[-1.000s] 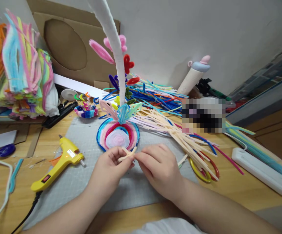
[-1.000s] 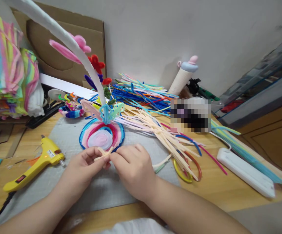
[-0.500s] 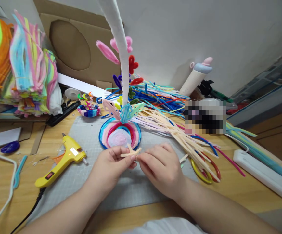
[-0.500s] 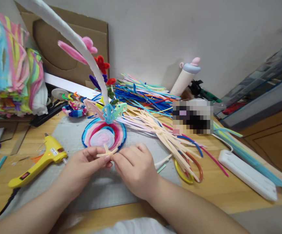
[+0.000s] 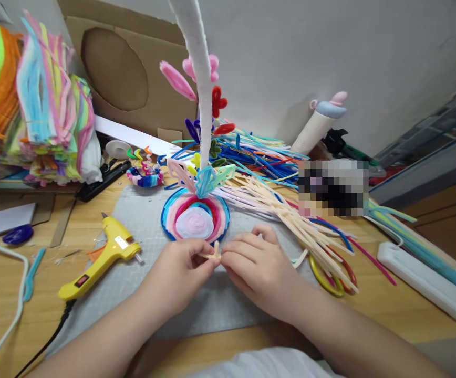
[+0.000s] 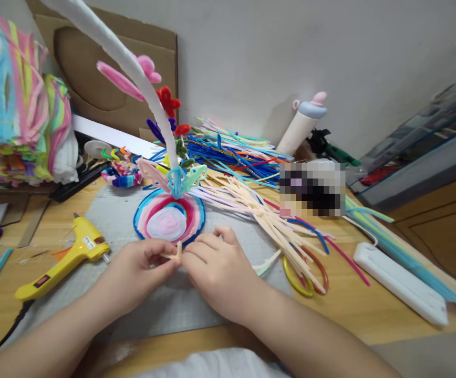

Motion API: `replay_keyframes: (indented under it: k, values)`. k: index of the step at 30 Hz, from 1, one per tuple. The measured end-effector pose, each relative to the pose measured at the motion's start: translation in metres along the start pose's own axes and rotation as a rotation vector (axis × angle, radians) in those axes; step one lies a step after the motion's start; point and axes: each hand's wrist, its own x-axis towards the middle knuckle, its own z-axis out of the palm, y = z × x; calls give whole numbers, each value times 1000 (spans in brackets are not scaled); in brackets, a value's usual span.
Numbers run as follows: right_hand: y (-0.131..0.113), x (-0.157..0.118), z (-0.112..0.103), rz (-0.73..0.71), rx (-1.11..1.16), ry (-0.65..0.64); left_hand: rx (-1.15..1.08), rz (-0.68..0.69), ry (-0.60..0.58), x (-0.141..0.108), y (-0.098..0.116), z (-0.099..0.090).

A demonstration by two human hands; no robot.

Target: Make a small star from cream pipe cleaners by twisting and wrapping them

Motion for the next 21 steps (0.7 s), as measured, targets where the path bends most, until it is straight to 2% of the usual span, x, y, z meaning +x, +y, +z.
replay_keyframes:
  k: [3, 6, 9, 11, 14, 16, 19, 21]
  values:
    - [3, 4, -3, 142, 209, -119, 99, 54, -71, -1, -2, -1]
    - [6, 8, -5, 404, 484, -253, 127, 99, -145, -3, -3, -2]
    - [10, 10, -4, 684, 778, -438, 86, 96, -226, -5, -2, -3]
    - [14, 11, -3, 782, 1001, -530, -11, 57, -305, -7, -1, -3]
    - [19, 11, -4, 736, 1315, -574, -272, -33, -434, -7, -1, -3]
    - [21, 11, -4, 672, 1435, -557, -459, -96, -509, -7, 0, -2]
    - [22, 10, -3, 612, 1501, -480, -682, -164, -585, -7, 1, -3]
    - [20, 8, -2, 561, 1490, -349, -774, -188, -594, -8, 0, -5]
